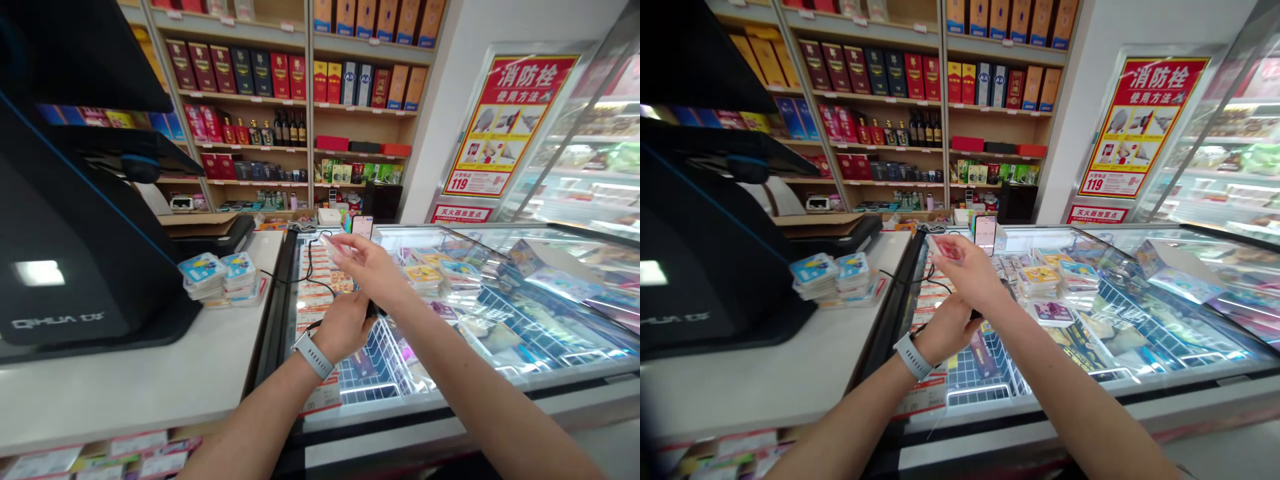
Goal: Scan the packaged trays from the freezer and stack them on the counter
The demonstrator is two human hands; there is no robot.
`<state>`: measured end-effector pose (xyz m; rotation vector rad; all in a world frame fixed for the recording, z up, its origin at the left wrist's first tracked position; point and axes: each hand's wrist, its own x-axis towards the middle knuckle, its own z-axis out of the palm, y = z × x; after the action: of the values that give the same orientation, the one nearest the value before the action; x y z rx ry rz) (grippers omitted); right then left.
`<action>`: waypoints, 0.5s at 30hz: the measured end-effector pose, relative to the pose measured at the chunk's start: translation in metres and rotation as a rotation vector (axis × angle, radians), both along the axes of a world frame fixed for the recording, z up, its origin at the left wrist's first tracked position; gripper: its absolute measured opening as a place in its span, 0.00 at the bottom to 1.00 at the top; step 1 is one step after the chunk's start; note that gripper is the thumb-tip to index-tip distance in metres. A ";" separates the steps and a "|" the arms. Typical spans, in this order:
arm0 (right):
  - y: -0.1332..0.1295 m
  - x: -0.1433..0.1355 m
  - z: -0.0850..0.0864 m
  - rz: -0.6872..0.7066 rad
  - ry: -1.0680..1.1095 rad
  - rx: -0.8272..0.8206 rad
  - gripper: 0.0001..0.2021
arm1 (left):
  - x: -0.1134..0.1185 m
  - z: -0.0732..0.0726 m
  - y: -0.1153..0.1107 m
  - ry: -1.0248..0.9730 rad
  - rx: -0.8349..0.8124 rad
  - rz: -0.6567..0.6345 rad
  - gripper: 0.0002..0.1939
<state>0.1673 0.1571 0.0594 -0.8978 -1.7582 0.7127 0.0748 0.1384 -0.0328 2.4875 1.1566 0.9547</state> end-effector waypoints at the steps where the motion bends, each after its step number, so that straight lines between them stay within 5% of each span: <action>1: 0.000 -0.015 -0.001 0.004 -0.057 0.023 0.16 | 0.000 -0.002 0.001 -0.007 -0.005 -0.006 0.13; 7: 0.023 -0.098 -0.014 0.066 -0.352 0.245 0.18 | 0.000 -0.007 0.003 -0.036 -0.079 -0.057 0.09; 15: 0.041 -0.175 -0.021 0.082 -0.538 0.173 0.20 | -0.003 -0.003 0.006 0.043 -0.095 -0.020 0.11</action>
<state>-0.0075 0.1983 0.0383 -0.9589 -2.3015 0.3767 0.0722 0.1445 -0.0362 2.4503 1.1599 0.8253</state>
